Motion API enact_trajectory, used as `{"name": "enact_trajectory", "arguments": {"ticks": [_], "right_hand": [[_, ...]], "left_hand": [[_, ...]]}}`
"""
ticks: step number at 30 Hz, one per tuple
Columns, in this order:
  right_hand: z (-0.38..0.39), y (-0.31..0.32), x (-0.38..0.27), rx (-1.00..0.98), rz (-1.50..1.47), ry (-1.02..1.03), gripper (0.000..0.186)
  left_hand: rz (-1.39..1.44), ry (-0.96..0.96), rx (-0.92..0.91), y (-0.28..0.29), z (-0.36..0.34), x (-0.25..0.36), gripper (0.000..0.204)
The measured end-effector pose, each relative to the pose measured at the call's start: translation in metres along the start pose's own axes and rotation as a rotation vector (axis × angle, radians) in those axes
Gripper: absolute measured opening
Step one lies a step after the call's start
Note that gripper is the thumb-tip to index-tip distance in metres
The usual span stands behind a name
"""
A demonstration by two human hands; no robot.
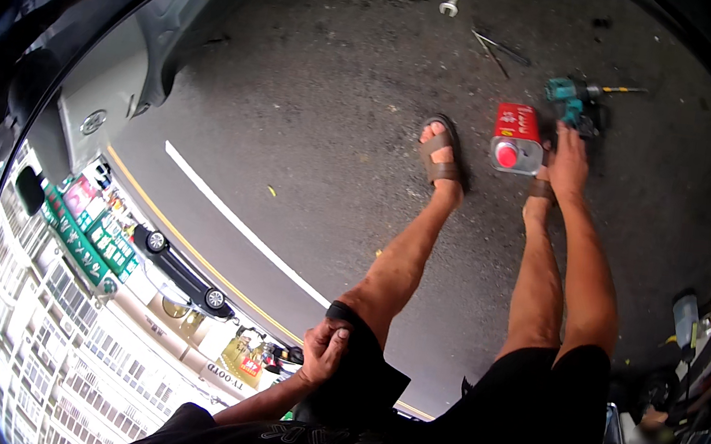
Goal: The person unseals a liquid container, pours fluid into a small funnel into a scooter part, and uses an electric drill to secure screws and components near the handlebar and internal assembly.
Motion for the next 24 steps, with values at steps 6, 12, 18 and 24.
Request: {"name": "enact_trajectory", "arguments": {"ticks": [6, 12, 18, 24], "right_hand": [[-0.049, -0.008, -0.015, 0.048, 0.162, -0.391, 0.083], [-0.068, 0.031, -0.004, -0.061, 0.204, -0.446, 0.088], [-0.040, 0.154, -0.008, -0.407, -0.073, -0.358, 0.090], [0.082, 0.267, -0.078, -0.249, -0.712, -0.186, 0.069]], "left_hand": [[-0.085, -0.077, -0.011, -0.001, -0.006, 0.018, 0.010], [-0.122, -0.157, -0.009, -0.017, -0.005, 0.026, 0.008], [-0.203, -0.261, -0.036, -0.035, -0.011, 0.010, 0.019], [0.459, 0.266, -0.233, -0.024, -0.008, 0.042, 0.031]]}}
Point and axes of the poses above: each hand's wrist, its own z-axis away from the middle knuckle, its own y-axis out of the back of the hand, x = y × z, the point moved 5 cm from there along -z, towards the middle knuckle, and after that the axes turned 2 degrees about x, right-handed, at the moved point
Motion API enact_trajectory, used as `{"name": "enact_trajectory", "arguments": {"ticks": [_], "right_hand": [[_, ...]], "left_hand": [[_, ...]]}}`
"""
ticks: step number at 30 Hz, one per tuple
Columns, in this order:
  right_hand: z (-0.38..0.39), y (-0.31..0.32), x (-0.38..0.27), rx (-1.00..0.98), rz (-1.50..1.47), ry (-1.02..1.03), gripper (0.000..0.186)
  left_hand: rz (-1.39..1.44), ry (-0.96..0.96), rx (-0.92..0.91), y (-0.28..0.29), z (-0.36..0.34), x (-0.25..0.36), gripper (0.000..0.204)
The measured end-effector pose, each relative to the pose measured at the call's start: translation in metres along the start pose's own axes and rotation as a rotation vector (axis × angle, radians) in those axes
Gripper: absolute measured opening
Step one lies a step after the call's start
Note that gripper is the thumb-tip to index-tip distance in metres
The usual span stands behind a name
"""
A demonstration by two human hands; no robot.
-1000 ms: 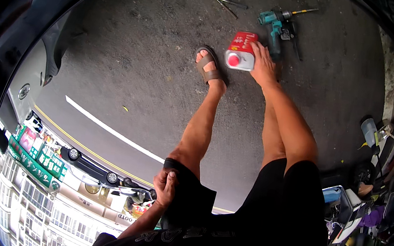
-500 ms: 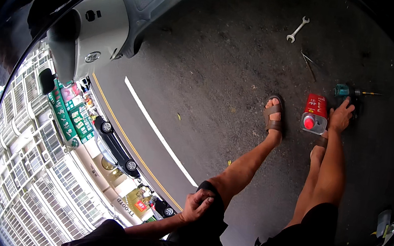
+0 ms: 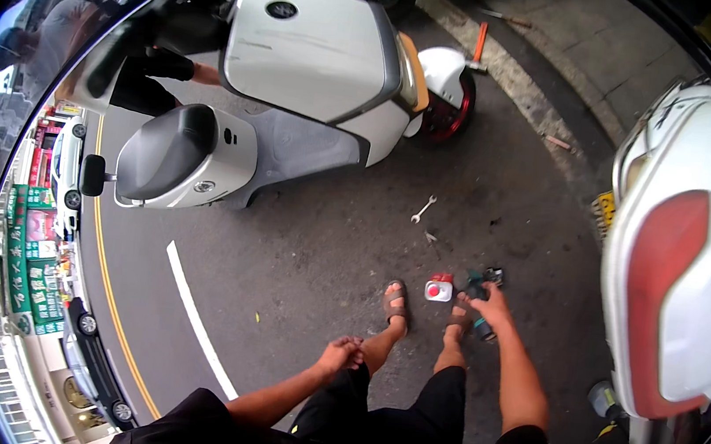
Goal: The person unseals a liquid container, pours fluid into a small funnel into a scooter part, and uses an electric drill to secure screws and components near the handlebar and internal assembly.
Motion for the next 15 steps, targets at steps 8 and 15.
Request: {"name": "enact_trajectory", "arguments": {"ticks": [8, 15], "right_hand": [[0.268, 0.078, -0.206, -0.233, -0.957, 0.186, 0.064], [0.280, 0.085, -0.282, -0.008, -0.592, 0.248, 0.040]], "left_hand": [[0.552, -0.778, -0.676, -0.038, 0.242, 0.373, 0.069], [0.508, -0.937, -0.787, -0.043, 0.294, 0.523, 0.106]]}}
Point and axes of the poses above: each hand's wrist, its own z-axis away from the middle knuckle, its own y-axis out of the back of the hand, x = y × z, the point moved 5 cm from there along -z, towards the middle knuckle, and after that the axes turned 2 degrees about x, right-handed, at the moved point
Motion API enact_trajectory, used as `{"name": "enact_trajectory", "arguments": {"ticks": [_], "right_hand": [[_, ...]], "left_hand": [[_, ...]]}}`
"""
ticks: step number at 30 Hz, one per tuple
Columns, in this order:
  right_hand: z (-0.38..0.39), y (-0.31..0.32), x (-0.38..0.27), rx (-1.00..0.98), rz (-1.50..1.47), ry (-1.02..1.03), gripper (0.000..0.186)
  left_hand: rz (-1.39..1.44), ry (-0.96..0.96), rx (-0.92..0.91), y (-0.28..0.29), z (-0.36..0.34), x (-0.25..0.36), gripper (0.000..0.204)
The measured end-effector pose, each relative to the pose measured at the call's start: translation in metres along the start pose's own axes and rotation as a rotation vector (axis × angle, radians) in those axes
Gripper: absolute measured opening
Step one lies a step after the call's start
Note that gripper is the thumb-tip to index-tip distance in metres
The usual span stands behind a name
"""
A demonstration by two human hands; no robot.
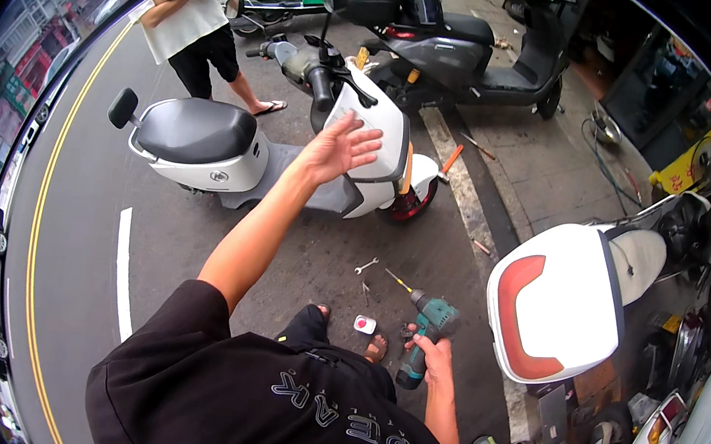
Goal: The person unseals a liquid container, pours fluid into a small funnel into a scooter part, and uses an electric drill to secure screws and components near the handlebar and internal assembly.
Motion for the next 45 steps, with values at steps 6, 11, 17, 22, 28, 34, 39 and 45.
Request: {"name": "enact_trajectory", "arguments": {"ticks": [6, 11, 17, 22, 28, 34, 39, 45], "right_hand": [[0.024, -0.040, -0.016, 0.080, -0.017, 0.073, 0.046], [0.054, -0.081, -0.035, 0.329, -0.128, 0.228, 0.050], [0.070, -0.158, -0.069, 0.457, -0.148, 0.353, 0.054], [0.079, -0.210, -0.107, 0.436, -0.049, 0.444, 0.060], [0.097, -0.243, -0.139, 0.311, 0.061, 0.427, 0.066], [0.054, -0.267, -0.167, 0.072, 0.203, 0.377, 0.060], [0.019, -0.305, -0.214, -0.038, 0.270, 0.444, 0.055], [-0.016, -0.341, -0.247, -0.003, 0.564, 0.425, 0.042]], "left_hand": [[0.206, -0.054, 0.174, 0.031, -0.094, 0.017, 0.084], [0.600, -0.049, 0.039, 0.003, -0.126, 0.018, 0.014], [0.632, 0.069, -0.167, 0.003, -0.068, 0.018, 0.012], [0.576, 0.275, -0.303, 0.051, 0.005, 0.022, 0.022], [0.391, 0.515, -0.362, 0.137, 0.087, 0.046, 0.044], [0.388, 0.454, -0.423, 0.136, 0.092, 0.050, 0.041], [0.422, 0.426, -0.446, 0.143, 0.083, 0.042, 0.046], [0.011, 0.451, -0.270, 0.211, 0.101, 0.029, 0.061]]}}
Point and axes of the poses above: each hand's wrist, its own z-axis away from the middle knuckle, its own y-axis out of the back of the hand, x = y × z, the point moved 5 cm from there along -z, towards the middle knuckle, and after that the axes turned 2 degrees about x, right-handed, at the moved point
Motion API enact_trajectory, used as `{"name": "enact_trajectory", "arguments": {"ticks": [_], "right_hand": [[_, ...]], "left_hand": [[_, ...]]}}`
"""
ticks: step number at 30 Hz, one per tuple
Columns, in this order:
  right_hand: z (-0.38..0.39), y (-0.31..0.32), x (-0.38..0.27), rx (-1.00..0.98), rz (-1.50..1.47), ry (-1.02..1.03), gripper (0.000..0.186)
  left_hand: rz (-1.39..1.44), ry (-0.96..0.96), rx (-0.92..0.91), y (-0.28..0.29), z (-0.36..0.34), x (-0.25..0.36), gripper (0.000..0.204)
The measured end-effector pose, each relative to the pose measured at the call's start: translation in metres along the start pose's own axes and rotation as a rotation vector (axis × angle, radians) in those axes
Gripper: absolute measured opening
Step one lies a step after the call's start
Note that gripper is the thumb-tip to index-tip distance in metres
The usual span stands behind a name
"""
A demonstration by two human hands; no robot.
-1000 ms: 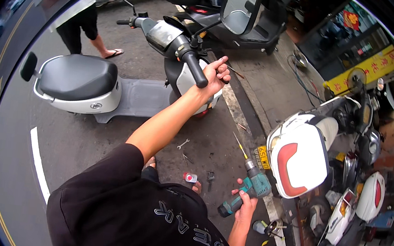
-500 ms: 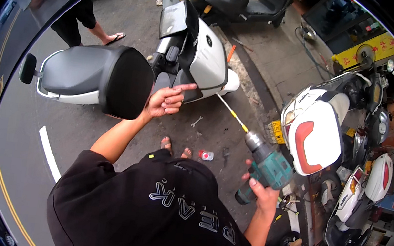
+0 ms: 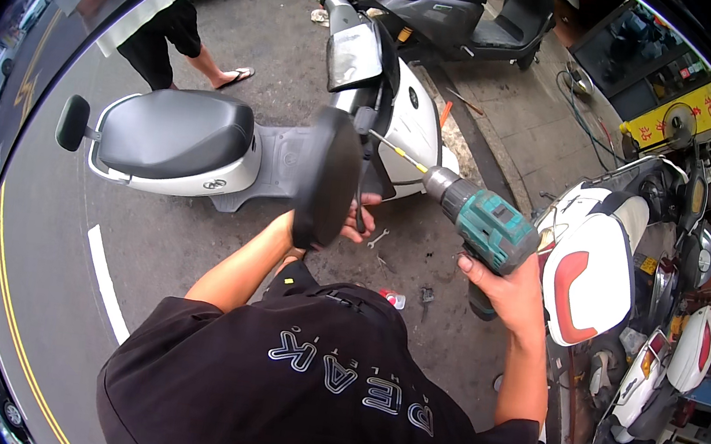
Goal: The person unseals a liquid container, pours fluid into a small funnel into a scooter part, and uses an electric drill to secure screws and components near the handlebar and internal assembly.
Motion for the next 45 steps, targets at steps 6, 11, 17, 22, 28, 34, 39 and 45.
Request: {"name": "enact_trajectory", "arguments": {"ticks": [6, 11, 17, 22, 28, 34, 39, 45], "right_hand": [[0.008, -0.005, -0.038, 0.220, 0.164, -0.113, 0.045], [0.012, -0.031, -0.103, 0.208, 0.474, -0.180, 0.046], [0.002, -0.051, -0.139, 0.341, 0.665, -0.182, 0.034], [-0.015, -0.063, -0.153, 0.299, 0.829, -0.151, 0.034], [-0.030, -0.063, -0.159, 0.301, 0.631, -0.395, 0.037], [-0.062, -0.051, -0.185, -0.232, 1.259, -0.414, 0.071], [-0.103, -0.090, -0.205, -0.315, 1.166, -0.214, 0.054], [-0.111, -0.083, -0.205, -0.189, 1.098, -0.461, 0.049]], "left_hand": [[-0.793, -0.031, 0.392, 0.082, 0.061, 0.106, 0.039], [-1.015, -0.438, 0.282, 0.034, 0.044, 0.217, 0.036], [-1.277, -0.810, -0.233, -0.054, -0.001, 0.248, 0.029], [-1.341, -0.766, -0.582, -0.074, -0.051, 0.230, 0.020], [-1.319, -0.710, -0.533, -0.072, -0.068, 0.233, 0.023], [-1.023, -0.607, -0.175, -0.034, -0.057, 0.263, 0.028], [-0.770, -0.411, -0.033, 0.011, -0.026, 0.256, 0.026], [-0.657, -0.383, 0.064, 0.034, -0.010, 0.234, 0.022]]}}
Point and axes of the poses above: each hand's wrist, its own z-axis away from the middle knuckle, its own y-axis out of the back of the hand, x = y × z, the point moved 5 cm from there along -z, towards the middle knuckle, and after that the axes turned 2 degrees about x, right-handed, at the moved point
